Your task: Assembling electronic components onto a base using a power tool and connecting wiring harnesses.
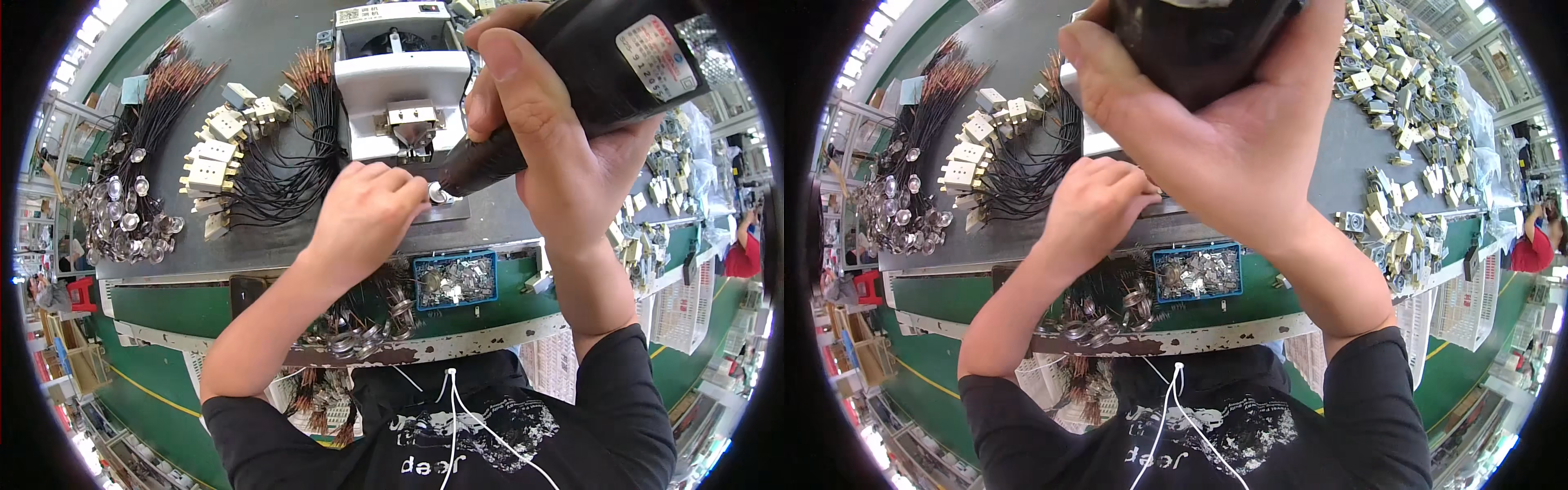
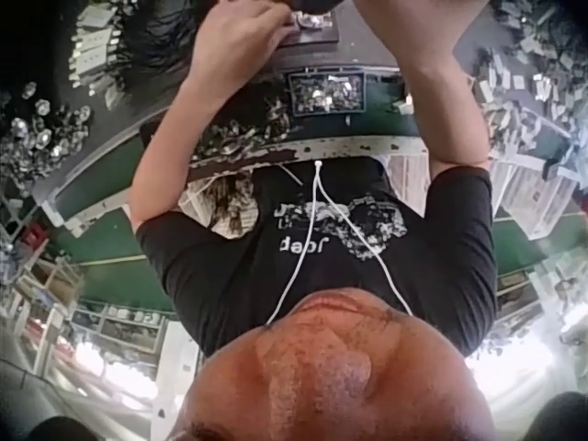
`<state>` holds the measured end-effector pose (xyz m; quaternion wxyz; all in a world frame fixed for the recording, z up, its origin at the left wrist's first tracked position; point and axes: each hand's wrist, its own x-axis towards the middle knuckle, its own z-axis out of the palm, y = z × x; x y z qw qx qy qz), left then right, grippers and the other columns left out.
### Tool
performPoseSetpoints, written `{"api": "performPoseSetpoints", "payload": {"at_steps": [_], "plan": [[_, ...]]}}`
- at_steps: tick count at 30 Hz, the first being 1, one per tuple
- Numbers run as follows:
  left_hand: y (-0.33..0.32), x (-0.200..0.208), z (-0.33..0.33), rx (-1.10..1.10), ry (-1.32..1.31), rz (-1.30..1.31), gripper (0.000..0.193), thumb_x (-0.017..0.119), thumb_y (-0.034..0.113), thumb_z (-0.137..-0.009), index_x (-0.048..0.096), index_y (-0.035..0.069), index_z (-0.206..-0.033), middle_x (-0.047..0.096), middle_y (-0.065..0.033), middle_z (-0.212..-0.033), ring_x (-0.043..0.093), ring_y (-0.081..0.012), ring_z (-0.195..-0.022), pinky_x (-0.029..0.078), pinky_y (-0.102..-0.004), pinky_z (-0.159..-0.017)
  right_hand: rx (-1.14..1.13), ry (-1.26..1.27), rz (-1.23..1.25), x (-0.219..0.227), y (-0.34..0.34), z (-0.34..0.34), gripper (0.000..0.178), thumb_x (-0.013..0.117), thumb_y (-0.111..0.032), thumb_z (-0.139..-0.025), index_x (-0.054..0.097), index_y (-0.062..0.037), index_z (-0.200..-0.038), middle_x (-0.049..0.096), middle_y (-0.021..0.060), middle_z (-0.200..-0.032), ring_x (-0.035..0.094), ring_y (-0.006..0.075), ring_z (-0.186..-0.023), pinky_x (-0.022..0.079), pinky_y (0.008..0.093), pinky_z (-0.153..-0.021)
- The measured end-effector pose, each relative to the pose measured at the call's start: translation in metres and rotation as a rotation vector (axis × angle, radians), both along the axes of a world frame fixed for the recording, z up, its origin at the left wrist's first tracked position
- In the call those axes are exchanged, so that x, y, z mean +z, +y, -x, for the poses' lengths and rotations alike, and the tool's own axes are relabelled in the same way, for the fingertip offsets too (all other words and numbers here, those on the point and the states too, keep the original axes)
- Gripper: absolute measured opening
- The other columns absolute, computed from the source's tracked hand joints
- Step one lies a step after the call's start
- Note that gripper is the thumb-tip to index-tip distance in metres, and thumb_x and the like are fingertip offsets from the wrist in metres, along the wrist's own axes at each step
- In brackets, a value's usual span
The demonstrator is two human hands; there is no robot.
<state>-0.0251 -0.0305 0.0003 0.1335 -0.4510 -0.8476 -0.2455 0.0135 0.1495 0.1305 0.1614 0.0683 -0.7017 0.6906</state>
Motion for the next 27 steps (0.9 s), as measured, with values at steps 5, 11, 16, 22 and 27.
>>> {"api": "performPoseSetpoints", "payload": {"at_steps": [5, 11, 16, 22, 27], "plan": [[0.004, -0.014, -0.003, 0.019, 0.055, 0.04, 0.016, 0.079, 0.022, -0.081, 0.068, 0.012, -0.089, 0.066, 0.0005, -0.088, 0.063, -0.0197, -0.088, 0.048, -0.0362, -0.08, 0.002, 0.122, -0.011, -0.02, 0.01, -0.004, 0.021, 0.075, 0.004, -0.088, 0.064, 0.0022, -0.106, 0.07, 0.0076, -0.086, 0.067, 0.0112, -0.07, 0.055, 0.0255, -0.063], [-0.007, -0.023, 0.003, 0.001, -0.075, -0.029, 0.013, 0.079, 0.014, -0.079, 0.071, 0.012, -0.09, 0.072, -0.0023, -0.106, 0.066, -0.0231, -0.095, 0.052, -0.0392, -0.083, -0.004, 0.277, -0.029, -0.043, -0.008, 0.021, 0.031, 0.076, 0.004, -0.087, 0.06, 0.0026, -0.114, 0.069, 0.0081, -0.093, 0.067, 0.0119, -0.077, 0.055, 0.0261, -0.068], [-0.006, -0.025, 0.001, -0.031, -0.082, -0.078, 0.013, 0.077, 0.011, -0.078, 0.07, 0.012, -0.09, 0.071, -0.0016, -0.104, 0.066, -0.024, -0.091, 0.053, -0.0412, -0.082, 0.011, 0.414, -0.043, -0.06, -0.017, 0.034, 0.04, 0.077, 0.005, -0.086, 0.056, 0.0029, -0.12, 0.068, 0.0085, -0.098, 0.068, 0.0125, -0.082, 0.055, 0.0266, -0.072], [-0.005, -0.023, 0.0, -0.035, -0.094, -0.055, 0.013, 0.076, 0.01, -0.079, 0.069, 0.011, -0.09, 0.07, -0.0021, -0.101, 0.066, -0.0235, -0.09, 0.052, -0.0407, -0.081, 0.015, 0.427, 0.107, -0.064, -0.031, 0.03, 0.059, 0.078, 0.004, -0.085, 0.045, 0.0022, -0.134, 0.062, 0.0103, -0.114, 0.066, 0.0132, -0.096, 0.055, 0.0278, -0.081], [0.001, -0.016, 0.002, 0.045, -0.216, -0.056, 0.015, 0.076, 0.015, -0.084, 0.065, 0.007, -0.09, 0.069, -0.0061, -0.097, 0.068, -0.0275, -0.089, 0.054, -0.0428, -0.078, 0.441, -0.001, 0.172, -0.047, -0.009, 0.051, 0.078, 0.08, 0.0, -0.086, 0.032, -0.0023, -0.147, 0.053, 0.0109, -0.13, 0.056, 0.0175, -0.12, 0.048, 0.0331, -0.099]]}}
